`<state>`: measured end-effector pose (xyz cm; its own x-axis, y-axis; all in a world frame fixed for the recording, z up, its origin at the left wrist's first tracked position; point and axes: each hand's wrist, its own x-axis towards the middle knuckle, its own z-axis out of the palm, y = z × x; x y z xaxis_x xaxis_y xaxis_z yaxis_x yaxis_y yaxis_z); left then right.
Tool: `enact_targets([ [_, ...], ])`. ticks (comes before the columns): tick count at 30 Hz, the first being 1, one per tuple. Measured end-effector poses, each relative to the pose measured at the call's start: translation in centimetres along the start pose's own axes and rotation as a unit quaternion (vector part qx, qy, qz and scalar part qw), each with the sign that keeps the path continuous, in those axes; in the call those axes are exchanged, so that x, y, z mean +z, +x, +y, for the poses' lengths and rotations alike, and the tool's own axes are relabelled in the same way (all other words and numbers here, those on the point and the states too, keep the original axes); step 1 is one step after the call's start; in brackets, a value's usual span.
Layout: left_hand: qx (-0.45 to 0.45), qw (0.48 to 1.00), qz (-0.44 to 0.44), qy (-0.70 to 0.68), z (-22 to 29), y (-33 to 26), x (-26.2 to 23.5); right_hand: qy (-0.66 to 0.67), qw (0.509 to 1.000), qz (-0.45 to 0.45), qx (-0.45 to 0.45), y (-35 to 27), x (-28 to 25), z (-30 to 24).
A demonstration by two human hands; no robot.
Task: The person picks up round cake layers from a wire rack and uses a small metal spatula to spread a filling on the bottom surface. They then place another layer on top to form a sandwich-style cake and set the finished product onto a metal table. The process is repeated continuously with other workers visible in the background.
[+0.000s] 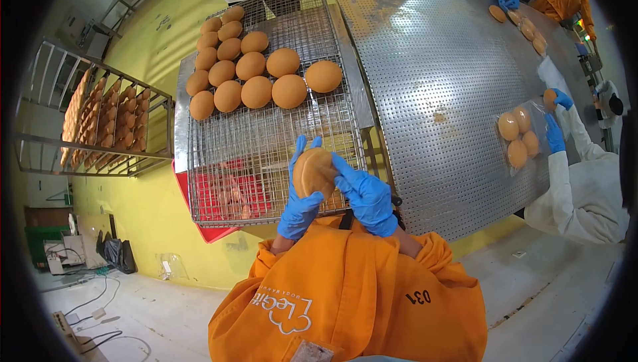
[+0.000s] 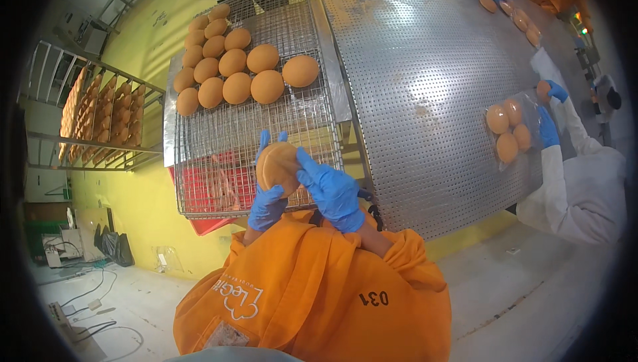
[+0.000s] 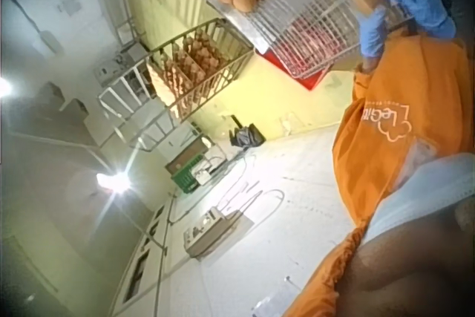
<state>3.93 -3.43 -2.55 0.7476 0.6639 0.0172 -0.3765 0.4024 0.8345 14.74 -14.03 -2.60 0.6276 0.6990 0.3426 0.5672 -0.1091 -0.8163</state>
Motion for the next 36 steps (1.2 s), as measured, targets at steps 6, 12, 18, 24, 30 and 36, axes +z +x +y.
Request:
enact_targets([
  [6, -0.083, 0.975, 0.059, -0.198, -0.5, 1.0, -0.8, -0.161, 0.983, -0.073, -0.054, 0.3, -0.8, 1.3],
  [12, -0.122, 0.967, 0.103, -0.200, -0.8, 1.7, -2.3, -0.192, 0.976, -0.100, 0.026, 0.4, -0.3, 4.6],
  [18, -0.140, 0.987, 0.019, 0.079, -3.3, 3.3, -2.5, 0.392, 0.880, -0.101, 0.250, -0.5, 3.0, 4.8],
  [24, -0.133, 0.904, -0.232, 0.334, -1.3, 11.8, 1.8, 0.535, 0.718, 0.018, 0.445, 4.9, -2.4, 14.2],
  [30, -0.073, 0.529, -0.063, 0.843, -1.5, 25.1, -0.3, 0.539, 0.730, 0.065, 0.415, 6.2, -5.7, 12.5],
  [36, -0.190, 0.927, -0.165, 0.278, -4.1, 21.1, -2.4, 0.397, 0.817, -0.068, 0.413, 1.9, -6.1, 9.8],
])
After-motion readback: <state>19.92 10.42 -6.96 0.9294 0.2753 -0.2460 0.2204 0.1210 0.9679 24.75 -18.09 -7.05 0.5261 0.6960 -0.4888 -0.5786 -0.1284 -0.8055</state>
